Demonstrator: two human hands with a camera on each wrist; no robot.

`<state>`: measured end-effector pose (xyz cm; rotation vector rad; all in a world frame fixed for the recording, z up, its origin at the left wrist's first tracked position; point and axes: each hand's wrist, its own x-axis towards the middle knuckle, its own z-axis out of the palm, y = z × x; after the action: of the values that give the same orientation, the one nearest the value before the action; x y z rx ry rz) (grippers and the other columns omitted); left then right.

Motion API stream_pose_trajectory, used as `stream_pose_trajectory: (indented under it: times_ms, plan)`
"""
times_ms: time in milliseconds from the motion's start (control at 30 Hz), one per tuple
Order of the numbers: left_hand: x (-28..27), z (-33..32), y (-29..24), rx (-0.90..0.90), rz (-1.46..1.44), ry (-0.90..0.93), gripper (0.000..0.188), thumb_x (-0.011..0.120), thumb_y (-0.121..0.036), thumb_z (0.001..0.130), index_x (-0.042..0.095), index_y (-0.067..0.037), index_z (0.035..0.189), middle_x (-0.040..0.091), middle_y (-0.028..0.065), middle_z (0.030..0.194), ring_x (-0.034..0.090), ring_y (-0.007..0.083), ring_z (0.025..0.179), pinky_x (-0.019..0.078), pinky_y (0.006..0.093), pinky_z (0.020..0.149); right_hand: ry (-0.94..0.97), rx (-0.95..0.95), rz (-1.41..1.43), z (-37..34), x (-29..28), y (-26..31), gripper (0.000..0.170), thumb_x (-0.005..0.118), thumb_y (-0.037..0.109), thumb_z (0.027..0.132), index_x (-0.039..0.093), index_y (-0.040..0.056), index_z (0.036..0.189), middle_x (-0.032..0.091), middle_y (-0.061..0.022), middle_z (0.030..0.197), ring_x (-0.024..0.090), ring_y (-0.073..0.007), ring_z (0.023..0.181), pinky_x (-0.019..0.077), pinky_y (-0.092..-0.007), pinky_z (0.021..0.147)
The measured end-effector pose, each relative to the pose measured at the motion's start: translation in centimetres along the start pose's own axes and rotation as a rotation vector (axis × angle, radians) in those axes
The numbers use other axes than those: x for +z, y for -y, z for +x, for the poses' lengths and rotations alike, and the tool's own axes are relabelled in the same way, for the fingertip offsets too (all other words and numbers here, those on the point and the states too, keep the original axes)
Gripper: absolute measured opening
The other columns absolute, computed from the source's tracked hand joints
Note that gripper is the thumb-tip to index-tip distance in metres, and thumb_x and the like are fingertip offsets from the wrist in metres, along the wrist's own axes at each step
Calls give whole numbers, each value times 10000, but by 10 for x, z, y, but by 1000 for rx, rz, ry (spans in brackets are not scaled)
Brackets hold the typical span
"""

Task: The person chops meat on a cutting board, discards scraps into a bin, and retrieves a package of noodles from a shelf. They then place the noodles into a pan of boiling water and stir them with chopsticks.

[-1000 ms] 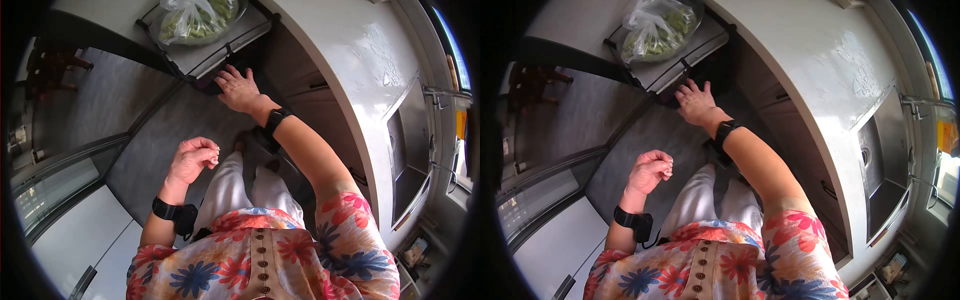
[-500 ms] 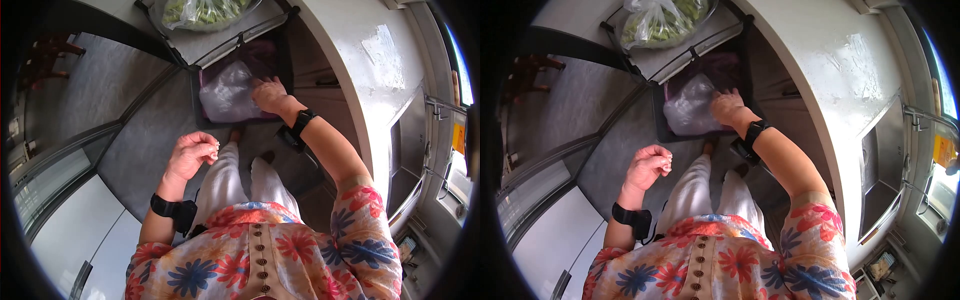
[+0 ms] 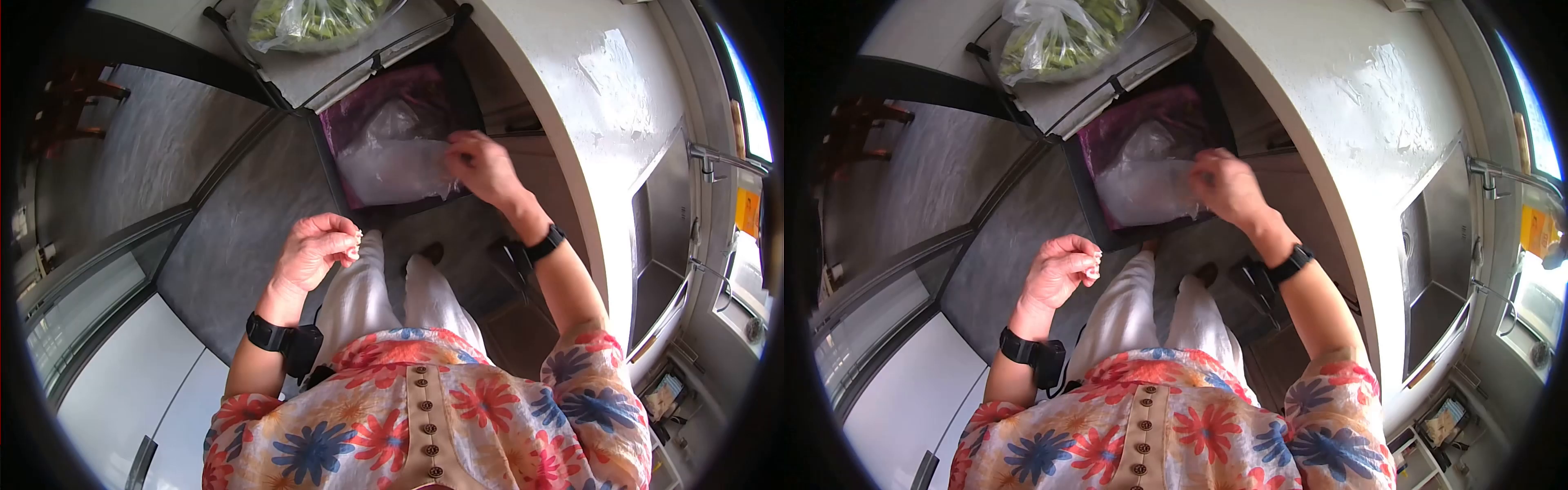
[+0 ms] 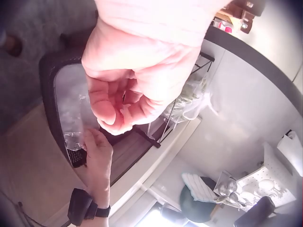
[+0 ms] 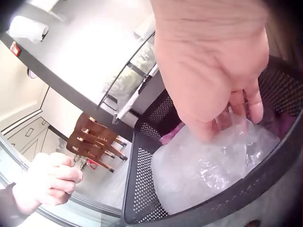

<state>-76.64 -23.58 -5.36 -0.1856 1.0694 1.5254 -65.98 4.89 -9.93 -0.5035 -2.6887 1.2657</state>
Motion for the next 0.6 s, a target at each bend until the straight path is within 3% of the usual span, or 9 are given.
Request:
stream_pose_trajectory:
  times_ms: [33,100,200,233,300,367,433,567,600]
  plan:
    - [-1,0,1,1,-8,3,63,625,-5,793,630,11,853,630,79,767,613,143,652,502,242,569,-69,179,60,-6,-11,6,86,622,100,752,650,40,808,618,-146,1023,606,-322,907,498,-369,769]
    - [-3,1,3,-12,0,4,62,624,-6,794,629,10,853,630,79,769,614,142,653,505,242,573,-242,243,-5,-21,-18,-10,124,624,98,764,634,48,877,615,-147,1009,604,-321,899,494,-358,772]
    - [-5,3,7,-23,10,2,62,622,-10,795,628,8,854,630,78,773,615,139,653,510,241,577,-245,316,-122,-36,-16,-13,199,637,104,766,603,41,951,615,-142,983,604,-319,900,493,-359,768]
    - [-6,3,8,-25,11,1,62,621,-11,796,628,8,855,631,77,774,615,137,653,511,241,578,-257,204,-74,-34,-9,-2,244,644,102,757,584,25,981,612,-138,959,604,-310,881,489,-373,761]
    - [-6,4,9,-26,17,-17,52,614,-9,794,625,3,844,620,70,765,600,139,639,499,248,565,-44,246,41,-32,6,33,238,658,128,751,590,33,960,608,-135,942,595,-311,875,484,-386,753]
    - [-5,5,6,-21,24,-30,44,606,-6,792,622,-2,833,609,63,756,585,141,624,486,255,552,99,-62,-75,-37,32,40,213,652,160,756,597,64,938,609,-114,917,594,-298,848,465,-387,774]
    - [-6,3,4,-4,26,-37,45,608,-6,790,622,-3,833,608,63,756,583,137,622,487,252,548,244,-38,-187,-50,48,37,193,629,195,774,598,84,929,617,-99,897,593,-291,851,442,-372,801]
    - [-18,-1,4,13,-10,-51,46,610,-7,789,623,-6,833,608,62,757,582,136,622,487,251,546,295,-11,-227,-63,43,18,126,595,206,801,630,95,850,626,-66,833,596,-249,858,420,-346,817]
    - [-21,-3,4,9,-11,-57,47,610,-7,788,623,-7,834,608,63,759,583,136,622,487,251,545,283,-3,-258,-62,38,16,121,595,191,797,637,77,801,638,-92,789,616,-274,815,460,-365,762]
